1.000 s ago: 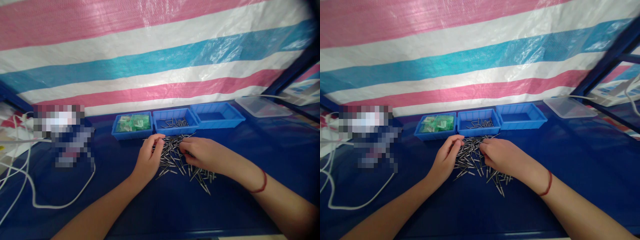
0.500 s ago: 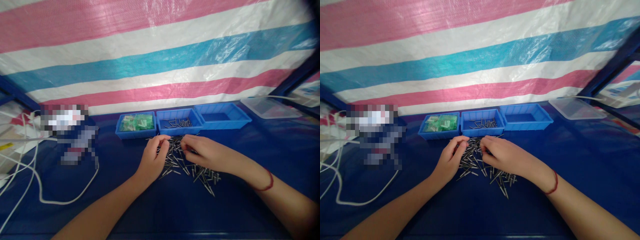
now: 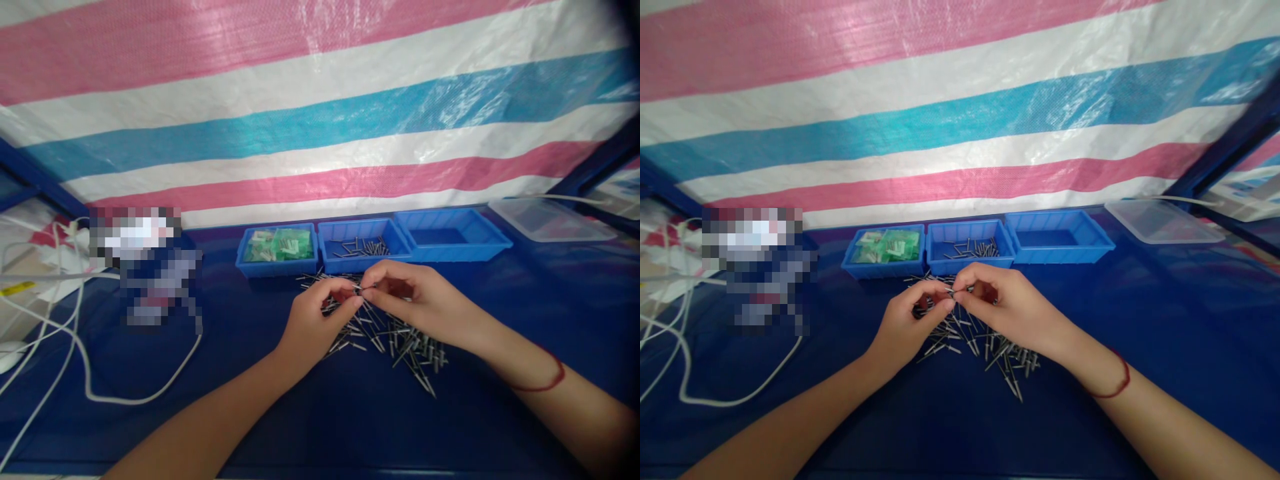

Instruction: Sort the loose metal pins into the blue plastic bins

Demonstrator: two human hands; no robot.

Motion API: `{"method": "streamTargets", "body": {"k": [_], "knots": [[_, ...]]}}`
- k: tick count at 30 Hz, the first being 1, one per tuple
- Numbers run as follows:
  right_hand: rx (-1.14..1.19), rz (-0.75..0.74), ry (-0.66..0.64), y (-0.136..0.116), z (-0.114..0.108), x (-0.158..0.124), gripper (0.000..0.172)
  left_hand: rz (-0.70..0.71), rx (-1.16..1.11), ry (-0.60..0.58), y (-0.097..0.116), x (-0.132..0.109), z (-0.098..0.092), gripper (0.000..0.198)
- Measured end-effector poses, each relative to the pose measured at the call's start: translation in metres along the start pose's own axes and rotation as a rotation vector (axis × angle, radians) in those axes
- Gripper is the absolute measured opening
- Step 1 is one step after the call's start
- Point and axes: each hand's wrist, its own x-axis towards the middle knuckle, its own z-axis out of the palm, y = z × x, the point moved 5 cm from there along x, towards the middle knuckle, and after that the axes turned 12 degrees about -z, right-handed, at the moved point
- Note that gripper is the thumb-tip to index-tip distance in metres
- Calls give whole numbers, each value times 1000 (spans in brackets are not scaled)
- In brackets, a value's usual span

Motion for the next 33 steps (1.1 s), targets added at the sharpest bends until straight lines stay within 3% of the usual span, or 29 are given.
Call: {"method": "streamTargets", "body": {"k": [6, 14, 20, 26, 30, 33], "knots": [[256, 59, 2, 2, 10, 0, 21, 35, -39, 44, 8, -2, -6, 9], [400, 191, -26, 2, 13, 2, 24, 164, -30, 80, 15, -5, -10, 7], [424, 184, 99, 4, 7, 2, 19, 133, -3, 108, 12, -4, -10, 9], [255, 91, 95, 2, 6, -1, 25, 43, 9, 68, 4, 0, -6, 12], [-30, -42, 44, -9, 5, -2, 22, 40, 38, -34, 3, 1, -1, 14], [-205, -155, 57, -15, 0, 2, 22, 29, 46, -37, 3, 0, -1, 19]]}}
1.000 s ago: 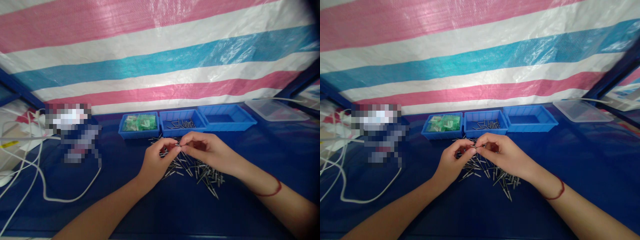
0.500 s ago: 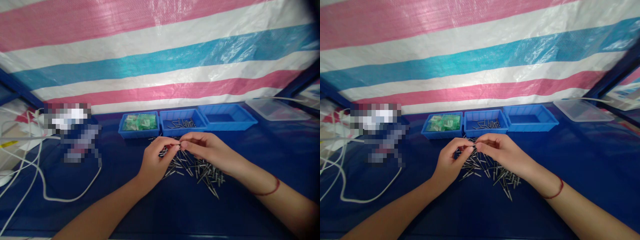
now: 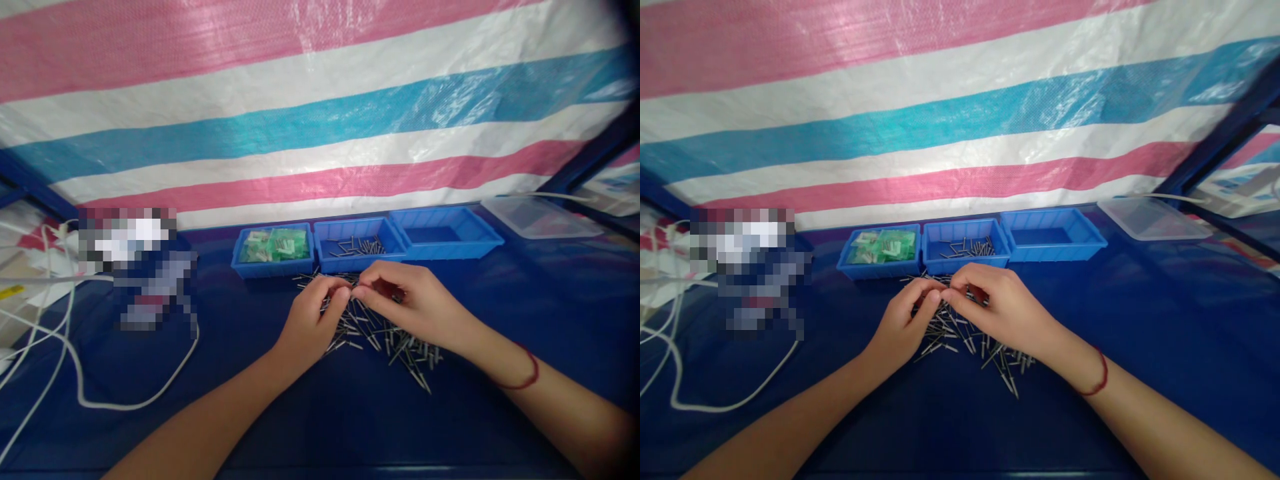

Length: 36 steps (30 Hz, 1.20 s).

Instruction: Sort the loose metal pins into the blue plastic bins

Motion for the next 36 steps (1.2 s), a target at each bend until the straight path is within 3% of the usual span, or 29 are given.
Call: {"method": "streamTargets", "body": {"k": [4, 6, 9, 13, 19, 25, 31, 33, 36], "knots": [[-254, -26, 206, 12, -18, 12, 19, -47, -63, 65, -2, 0, -3, 28], [-412, -42, 200, 18, -24, 17, 23, -57, -64, 55, -2, 0, -2, 29], [-496, -62, 110, 20, -32, 17, 28, -60, -42, 28, -3, 0, 0, 27], [-278, -46, -121, 15, -37, 7, 24, -63, -40, 14, -3, -2, 1, 25], [-73, -11, -476, 17, -22, -5, 15, -76, -32, 27, -2, -2, 1, 25], [-187, 3, -599, 27, -5, -8, 14, -72, -3, 0, -3, -2, 3, 24], [-249, -33, -575, 26, -4, -10, 16, -41, 31, 16, 1, -2, 2, 22], [-248, -46, -479, 21, -8, -7, 16, -21, 41, 25, 2, -1, 2, 18], [-179, -25, -234, 13, -13, -1, 16, 52, 45, -7, 3, -2, 4, 14]]}}
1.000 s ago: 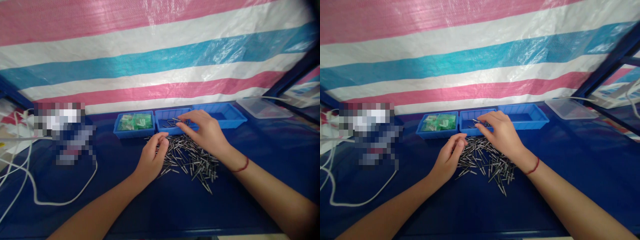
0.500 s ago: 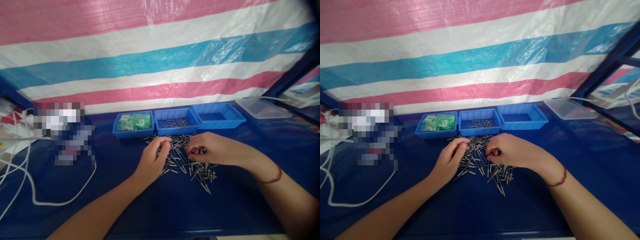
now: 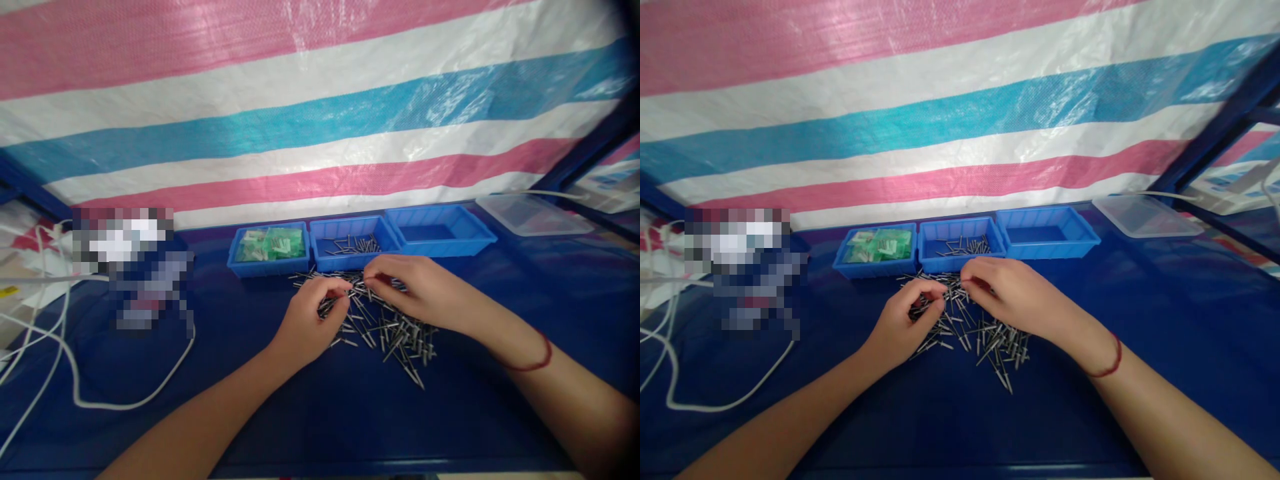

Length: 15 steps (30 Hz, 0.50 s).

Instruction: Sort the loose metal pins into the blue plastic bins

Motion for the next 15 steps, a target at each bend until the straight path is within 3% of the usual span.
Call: {"method": "streamTargets", "body": {"k": [3, 6, 10, 15], "knots": [[230, 121, 239, -4, 3, 2, 16, 55, -5, -23, 2, -1, 2, 18], [479, 249, 335, -5, 17, 2, 20, 60, 0, 22, 5, -2, -1, 13], [648, 347, 317, -5, 28, 2, 24, 107, -6, 98, 10, -4, -9, 5], [837, 389, 172, -6, 37, 2, 29, 149, 9, 154, 11, -5, -14, 6]]}}
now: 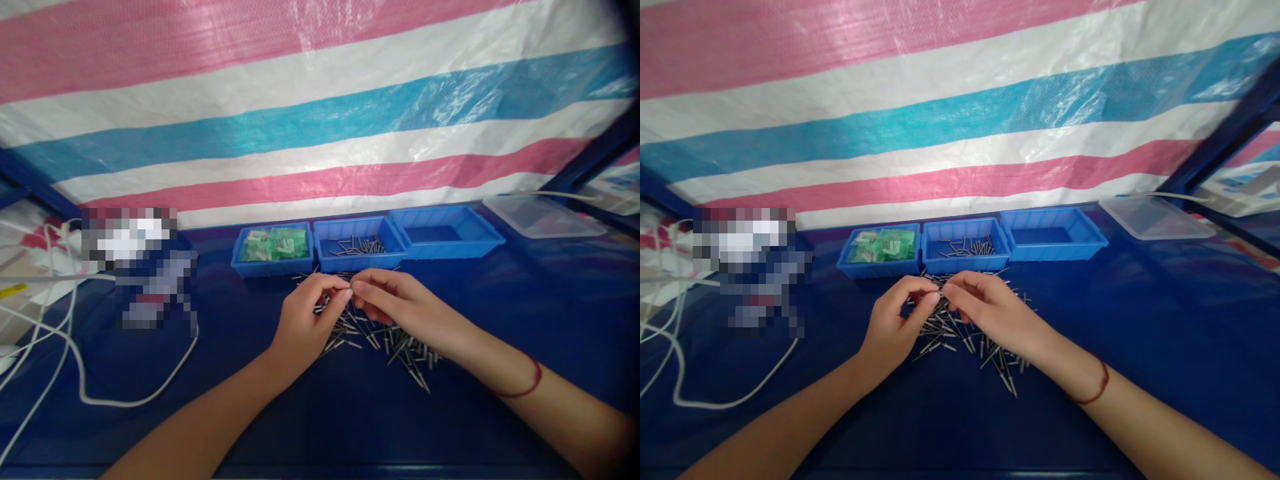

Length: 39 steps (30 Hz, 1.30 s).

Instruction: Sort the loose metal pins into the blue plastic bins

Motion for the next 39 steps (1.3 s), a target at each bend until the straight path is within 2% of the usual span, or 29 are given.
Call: {"method": "streamTargets", "body": {"k": [2, 6, 11, 14, 16, 20, 22, 24, 28, 30, 33, 36, 38, 39], "knots": [[57, 40, -30, 3, 2, -1, 33, 16, 1, 4, 0, 0, 0, 7], [185, 47, -1, 4, 2, -1, 32, 52, -12, 27, 2, 1, -2, 7], [251, -27, 66, 2, -5, -1, 25, 8, -7, 43, -1, 3, -3, 7], [212, -100, 72, -3, -6, -2, 23, -2, -25, 26, -3, 4, -3, 6], [85, -170, 71, -9, -7, -4, 22, 5, -37, 5, -3, 5, -2, 6], [-356, -405, 79, -28, -9, -8, 18, 1, -25, -67, -5, 6, 3, 10], [-494, -484, 89, -34, -11, -7, 17, -19, -9, -88, -6, 6, 5, 11], [-554, -516, 166, -36, -19, -4, 17, -47, 7, -75, -8, 6, 6, 14], [-715, -594, 397, -36, -40, 7, 17, -101, 36, -38, -11, 6, 5, 21], [-854, -633, 443, -33, -45, 15, 17, -111, 48, -53, -12, 6, 6, 20], [-1049, -648, 377, -29, -47, 26, 23, -99, 69, -90, -11, 6, 9, 17], [-1069, -646, 268, -32, -46, 23, 26, -74, 88, -98, -10, 5, 10, 15], [-988, -610, 117, -38, -44, 15, 19, -62, 97, -94, -10, 5, 10, 14], [-941, -565, -6, -39, -42, 10, 16, -60, 100, -94, -10, 5, 10, 15]]}}
